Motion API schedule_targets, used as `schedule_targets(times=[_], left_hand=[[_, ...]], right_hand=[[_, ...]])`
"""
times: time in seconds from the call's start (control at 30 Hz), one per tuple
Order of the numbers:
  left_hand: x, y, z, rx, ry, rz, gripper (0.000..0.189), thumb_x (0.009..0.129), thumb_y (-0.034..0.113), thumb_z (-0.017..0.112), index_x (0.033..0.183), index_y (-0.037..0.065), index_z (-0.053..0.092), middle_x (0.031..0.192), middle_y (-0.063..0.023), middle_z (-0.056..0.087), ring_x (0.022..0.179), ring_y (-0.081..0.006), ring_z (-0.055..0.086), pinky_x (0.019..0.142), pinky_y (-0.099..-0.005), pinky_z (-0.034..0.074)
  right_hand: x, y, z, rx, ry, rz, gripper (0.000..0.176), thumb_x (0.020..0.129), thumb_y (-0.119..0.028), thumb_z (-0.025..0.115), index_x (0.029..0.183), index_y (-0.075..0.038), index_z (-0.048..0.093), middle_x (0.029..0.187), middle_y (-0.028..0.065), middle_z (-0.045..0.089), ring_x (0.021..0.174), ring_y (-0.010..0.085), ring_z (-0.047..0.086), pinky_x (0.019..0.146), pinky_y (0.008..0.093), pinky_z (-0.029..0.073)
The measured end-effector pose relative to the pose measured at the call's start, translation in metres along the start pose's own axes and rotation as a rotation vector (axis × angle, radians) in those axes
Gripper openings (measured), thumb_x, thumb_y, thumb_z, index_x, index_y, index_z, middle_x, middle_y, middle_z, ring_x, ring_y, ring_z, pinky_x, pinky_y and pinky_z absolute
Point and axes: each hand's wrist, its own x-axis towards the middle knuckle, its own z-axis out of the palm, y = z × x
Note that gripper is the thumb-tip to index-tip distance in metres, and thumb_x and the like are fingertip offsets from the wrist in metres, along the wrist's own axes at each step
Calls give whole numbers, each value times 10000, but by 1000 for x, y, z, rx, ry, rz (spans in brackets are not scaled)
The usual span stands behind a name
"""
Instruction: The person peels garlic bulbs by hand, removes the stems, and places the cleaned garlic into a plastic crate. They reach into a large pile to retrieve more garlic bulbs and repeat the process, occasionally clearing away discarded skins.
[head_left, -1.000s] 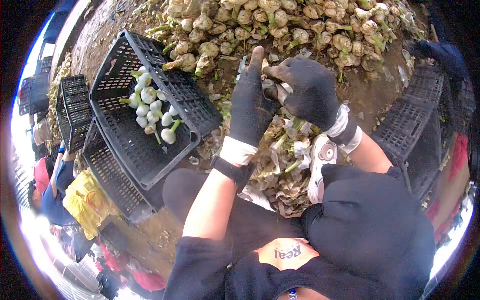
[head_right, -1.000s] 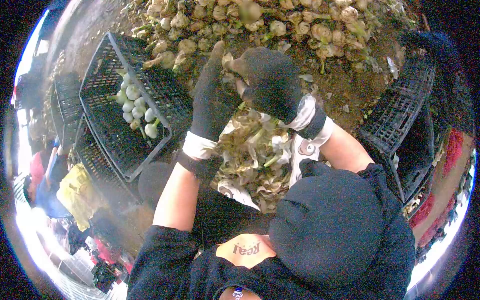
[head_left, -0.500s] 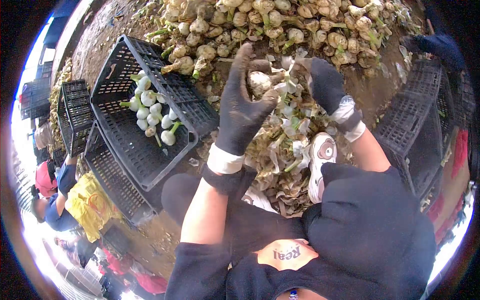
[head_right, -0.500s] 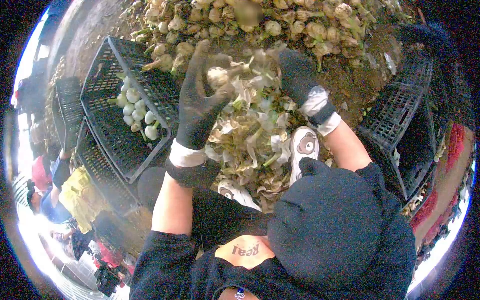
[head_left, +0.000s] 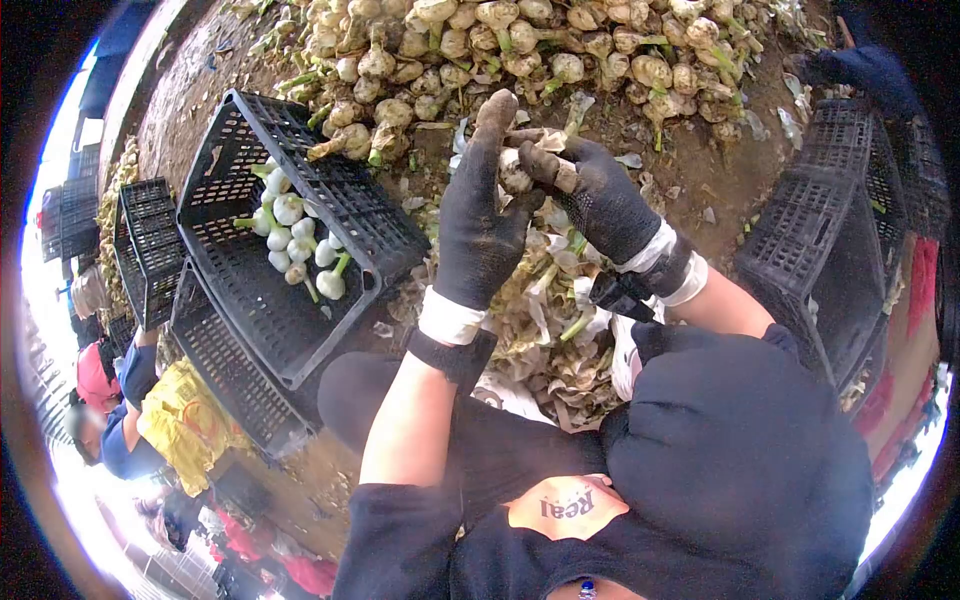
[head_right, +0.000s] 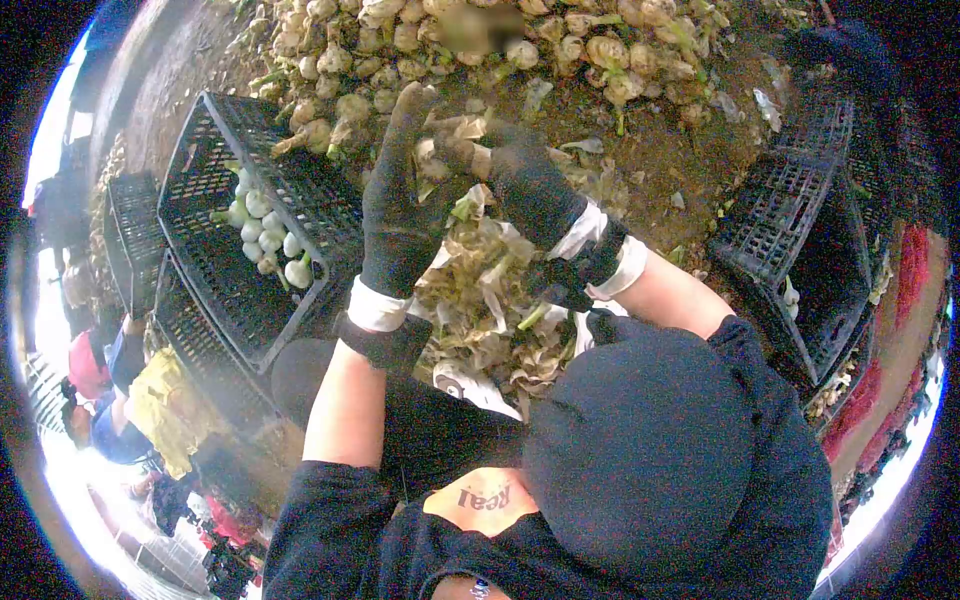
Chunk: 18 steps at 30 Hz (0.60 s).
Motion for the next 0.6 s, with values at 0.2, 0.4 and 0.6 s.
schedule_targets(times=[0.2, 0.4, 0.6], left_hand=[[0, 4, 5, -346, 11, -99, 869, 752, -14, 767, 1487, 36, 305, 1448, -151, 444, 1305, -242, 453, 1073, -363, 397], [2, 18, 5, -705, 72, -286, 853, 760, -137, 664, 1495, 44, 272, 1467, -159, 411, 1316, -220, 440, 1091, -350, 387], [-2, 3, 6, -835, 102, -515, 790, 820, -49, 684, 1490, 21, 271, 1398, -142, 477, 1275, -209, 467, 1065, -331, 395]], right_hand=[[-2, 12, -14, -4, -48, -147, 320, 944, -242, 603, 1152, -5, 659, 1088, 86, 688, 991, 139, 625, 877, 296, 495], [-9, 2, -13, -243, -2, -331, 297, 935, -216, 616, 1140, -7, 668, 1119, 73, 686, 1016, 148, 620, 893, 305, 485], [-9, -4, -15, -262, 60, -178, 292, 938, -231, 626, 1126, -10, 660, 1056, 59, 692, 934, 140, 618, 848, 293, 485]])
